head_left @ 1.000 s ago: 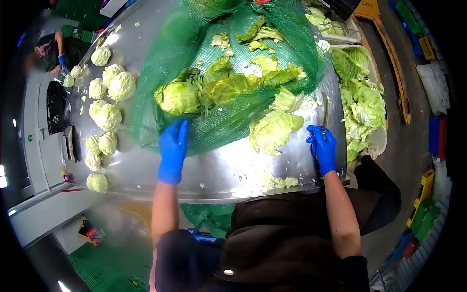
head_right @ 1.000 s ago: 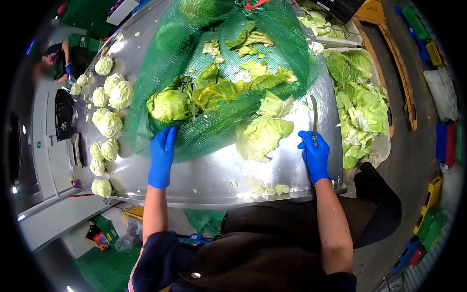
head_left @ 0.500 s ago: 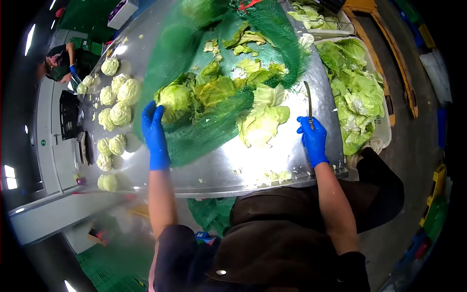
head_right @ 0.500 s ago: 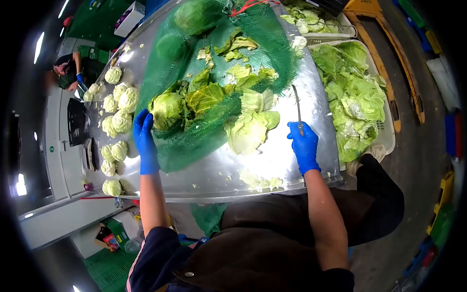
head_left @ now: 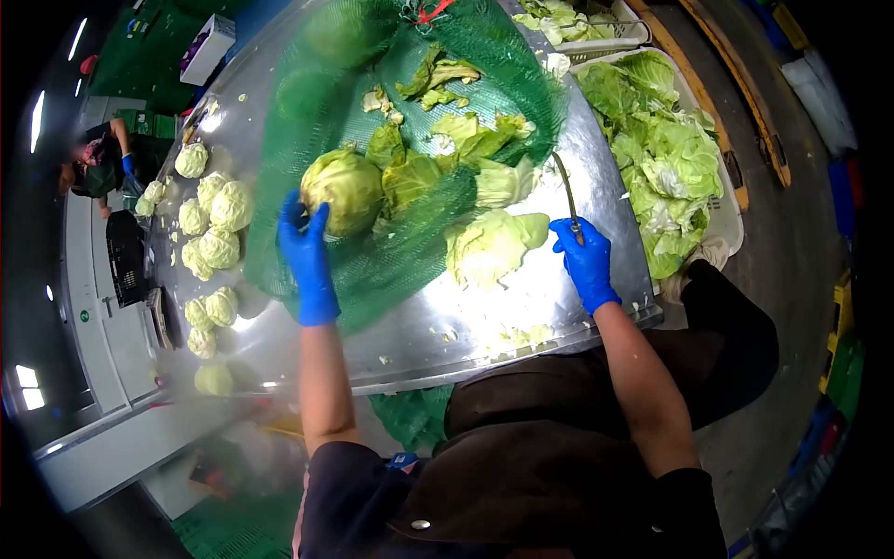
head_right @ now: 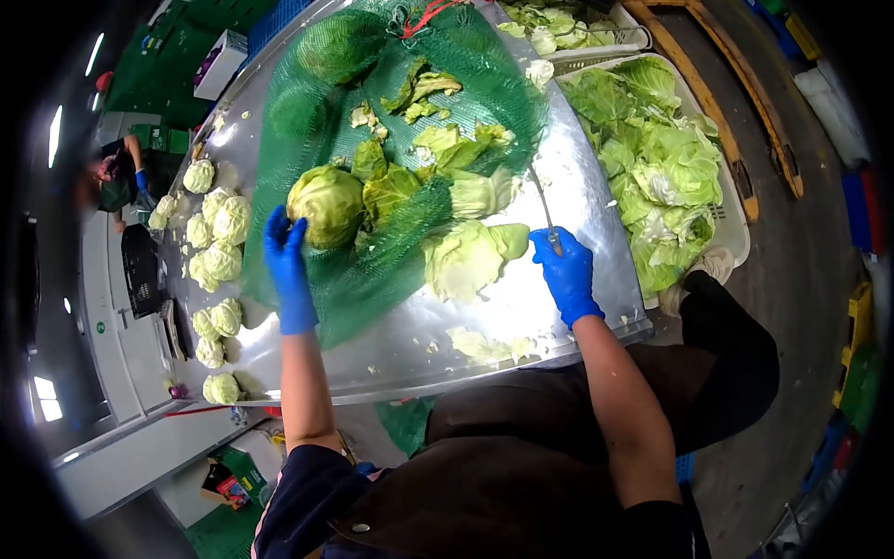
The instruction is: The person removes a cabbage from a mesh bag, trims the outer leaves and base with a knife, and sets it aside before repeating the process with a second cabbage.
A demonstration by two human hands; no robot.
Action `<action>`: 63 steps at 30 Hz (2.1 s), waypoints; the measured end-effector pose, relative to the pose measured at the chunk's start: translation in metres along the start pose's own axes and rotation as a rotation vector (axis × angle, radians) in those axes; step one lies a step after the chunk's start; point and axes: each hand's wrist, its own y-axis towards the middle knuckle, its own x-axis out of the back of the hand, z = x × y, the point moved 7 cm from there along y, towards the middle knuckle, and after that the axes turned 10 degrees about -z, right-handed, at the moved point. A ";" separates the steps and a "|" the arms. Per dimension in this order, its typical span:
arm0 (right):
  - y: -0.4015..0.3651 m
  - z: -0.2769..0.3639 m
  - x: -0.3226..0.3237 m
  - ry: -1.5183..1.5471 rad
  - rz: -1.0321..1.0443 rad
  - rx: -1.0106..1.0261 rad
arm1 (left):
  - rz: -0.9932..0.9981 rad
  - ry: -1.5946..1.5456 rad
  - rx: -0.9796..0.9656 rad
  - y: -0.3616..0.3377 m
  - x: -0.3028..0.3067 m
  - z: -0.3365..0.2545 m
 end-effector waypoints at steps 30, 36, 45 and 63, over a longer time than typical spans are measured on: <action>-0.090 0.049 -0.027 -0.640 0.311 0.389 | 0.918 -0.112 -0.219 -0.059 -0.153 -0.065; -0.074 0.020 -0.010 -0.594 0.380 -0.052 | 0.844 -0.107 -0.018 -0.046 -0.148 -0.056; -0.027 -0.010 0.080 -0.024 -0.216 -0.200 | 0.568 -0.597 0.647 0.023 -0.113 0.072; 0.132 -0.032 0.151 0.003 -0.109 -0.495 | 0.743 -0.364 0.739 -0.185 -0.120 -0.009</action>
